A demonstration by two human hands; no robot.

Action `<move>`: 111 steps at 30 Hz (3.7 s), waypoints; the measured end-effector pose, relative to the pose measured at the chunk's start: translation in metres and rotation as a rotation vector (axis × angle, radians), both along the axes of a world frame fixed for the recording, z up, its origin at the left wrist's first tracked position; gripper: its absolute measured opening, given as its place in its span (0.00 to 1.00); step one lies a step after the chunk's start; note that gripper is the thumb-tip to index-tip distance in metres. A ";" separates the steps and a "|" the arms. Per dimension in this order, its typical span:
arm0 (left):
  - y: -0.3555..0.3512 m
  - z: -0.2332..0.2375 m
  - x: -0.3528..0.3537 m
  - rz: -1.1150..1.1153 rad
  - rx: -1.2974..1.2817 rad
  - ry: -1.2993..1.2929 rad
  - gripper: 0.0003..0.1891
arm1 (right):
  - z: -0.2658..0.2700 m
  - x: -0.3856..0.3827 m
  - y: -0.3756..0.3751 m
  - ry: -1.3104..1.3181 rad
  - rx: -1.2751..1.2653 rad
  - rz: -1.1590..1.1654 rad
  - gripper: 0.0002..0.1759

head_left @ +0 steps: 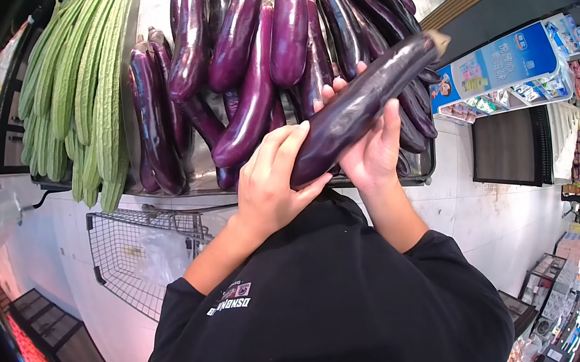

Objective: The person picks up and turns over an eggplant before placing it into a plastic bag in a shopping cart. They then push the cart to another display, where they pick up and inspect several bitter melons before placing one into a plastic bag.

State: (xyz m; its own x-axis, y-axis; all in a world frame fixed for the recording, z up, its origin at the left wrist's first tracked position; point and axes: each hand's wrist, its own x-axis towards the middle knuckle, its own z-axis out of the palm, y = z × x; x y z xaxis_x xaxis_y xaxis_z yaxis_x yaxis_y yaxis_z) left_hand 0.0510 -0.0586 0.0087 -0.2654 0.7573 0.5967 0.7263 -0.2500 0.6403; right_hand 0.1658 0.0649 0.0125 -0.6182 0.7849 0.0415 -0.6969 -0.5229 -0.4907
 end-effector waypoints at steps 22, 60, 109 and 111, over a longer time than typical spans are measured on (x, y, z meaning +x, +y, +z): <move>-0.023 0.005 -0.008 0.124 0.015 0.049 0.40 | 0.000 -0.024 -0.011 0.070 0.070 0.081 0.38; -0.051 -0.007 -0.016 -0.318 -0.086 -1.107 0.38 | 0.009 -0.040 -0.023 -0.159 0.361 0.259 0.65; -0.081 -0.045 0.153 0.140 -0.198 -0.912 0.43 | -0.029 0.079 -0.047 -0.381 0.288 0.360 0.24; -0.074 -0.043 0.158 0.156 -0.261 -0.884 0.47 | -0.030 0.091 -0.039 -0.366 0.310 0.383 0.26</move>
State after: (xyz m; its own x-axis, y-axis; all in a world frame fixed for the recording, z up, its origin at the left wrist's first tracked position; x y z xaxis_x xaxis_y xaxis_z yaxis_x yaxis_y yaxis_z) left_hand 0.2090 -0.1331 -0.0346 -0.6518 0.7564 -0.0547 -0.0385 0.0391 0.9985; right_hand 0.2568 0.0257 -0.0176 -0.8711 0.4898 -0.0357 -0.2454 -0.4972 -0.8322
